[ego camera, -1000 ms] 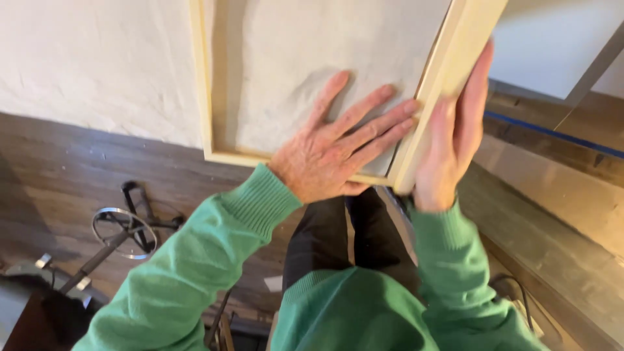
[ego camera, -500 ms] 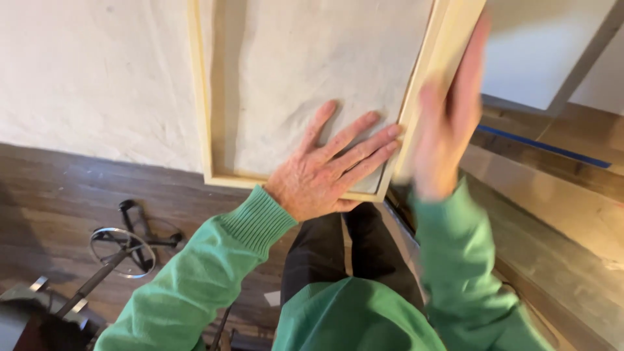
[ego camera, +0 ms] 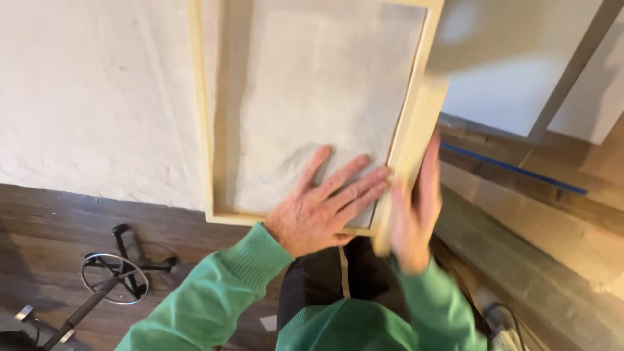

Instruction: The recorder is sanding the sides and inner edges of a wooden frame using a handheld sanding block.

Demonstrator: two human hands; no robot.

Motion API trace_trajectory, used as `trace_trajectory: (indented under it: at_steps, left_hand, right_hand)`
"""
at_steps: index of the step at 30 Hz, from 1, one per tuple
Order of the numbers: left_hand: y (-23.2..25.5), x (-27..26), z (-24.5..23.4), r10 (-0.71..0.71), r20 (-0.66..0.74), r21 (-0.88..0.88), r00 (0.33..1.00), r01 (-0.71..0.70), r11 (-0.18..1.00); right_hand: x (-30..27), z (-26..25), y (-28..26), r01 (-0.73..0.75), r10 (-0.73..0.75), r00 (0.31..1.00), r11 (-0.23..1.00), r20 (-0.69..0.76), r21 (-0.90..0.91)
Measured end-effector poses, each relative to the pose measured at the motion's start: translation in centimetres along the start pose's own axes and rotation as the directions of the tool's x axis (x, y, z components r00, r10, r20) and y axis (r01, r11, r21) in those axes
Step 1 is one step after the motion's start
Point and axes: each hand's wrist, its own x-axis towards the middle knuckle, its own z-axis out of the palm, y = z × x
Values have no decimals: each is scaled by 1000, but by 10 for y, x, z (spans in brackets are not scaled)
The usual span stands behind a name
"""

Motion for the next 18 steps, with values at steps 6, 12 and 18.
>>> trace_trajectory:
  at_steps: [6,12,18]
  left_hand:
    - [5,-3,-6,-18,-10,-42,1000,18,999]
    - [2,0,-2,-8,1,-23,1000,8,1000]
    - [4,-3,-13,-16,13,-55,1000,17,998]
  right_hand:
    - [63,0,39,-8,10,1000,990,-14,138]
    - [38,1,16,22,-18,999,987,-27,161]
    - [78,3,39,-54,65,997,966,-34,252]
